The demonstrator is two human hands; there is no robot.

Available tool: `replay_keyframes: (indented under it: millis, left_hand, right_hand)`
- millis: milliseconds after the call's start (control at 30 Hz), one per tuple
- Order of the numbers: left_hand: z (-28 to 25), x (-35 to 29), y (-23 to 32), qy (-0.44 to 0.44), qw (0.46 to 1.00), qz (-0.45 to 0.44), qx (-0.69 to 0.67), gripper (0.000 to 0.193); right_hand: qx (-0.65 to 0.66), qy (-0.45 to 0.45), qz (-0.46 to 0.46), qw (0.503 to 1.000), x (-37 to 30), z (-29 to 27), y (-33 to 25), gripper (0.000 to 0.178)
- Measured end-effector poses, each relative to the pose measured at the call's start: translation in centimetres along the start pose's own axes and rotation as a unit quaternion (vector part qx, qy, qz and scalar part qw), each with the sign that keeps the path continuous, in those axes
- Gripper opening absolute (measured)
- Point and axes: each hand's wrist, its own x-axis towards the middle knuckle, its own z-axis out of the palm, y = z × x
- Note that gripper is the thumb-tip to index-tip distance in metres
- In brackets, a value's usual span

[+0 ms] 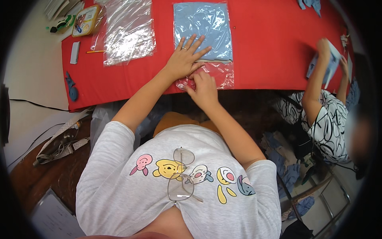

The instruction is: The person packages folded blue garments into clear plastic bags by hand, smooths them down, and writes in a small notepad using a pencil.

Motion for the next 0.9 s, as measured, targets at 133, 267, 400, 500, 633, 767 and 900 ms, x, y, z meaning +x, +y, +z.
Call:
replay_keyframes:
  millis: [133,267,400,500,633,767,900]
  left_hand:
    - [0.2,-0.1,0.3,0.009,1.0,0.003,0.019,0.067]
    - [-0.1,-0.6,0.9,0.017,1.0,0.008,0.024,0.066]
    - [-0.5,-0.8,1.5,0.022,0.999,0.01,0.029,0.066]
    - [-0.8,-0.9,1.7,0.023,0.999,0.011,0.029,0.066]
    - [-0.7,-0.9,2.0,0.029,0.999,0.011,0.018,0.065]
    - [-0.5,-1.0,1.9,0.03,0.999,0.012,0.021,0.066]
    - [-0.3,-1.1,1.6,0.034,0.999,0.013,0.027,0.067]
  right_hand:
    - [-0.052,-0.02,0.013,0.998,-1.9,1.9,-1.6,0.025]
    - [-0.045,-0.001,0.009,0.999,-3.0,1.9,-2.0,0.016]
    - [0.01,0.073,0.004,0.997,-4.6,1.7,-1.6,0.014]
    - [-0.025,0.062,-0.019,0.998,-5.0,1.5,-1.7,0.017]
    - [-0.098,0.059,-0.053,0.992,-5.3,2.5,-1.5,0.022]
    - [-0.112,0.049,-0.087,0.989,-4.8,2.3,-1.8,0.024]
    - [-0.061,0.022,-0.041,0.997,-3.4,2.0,-3.0,0.02]
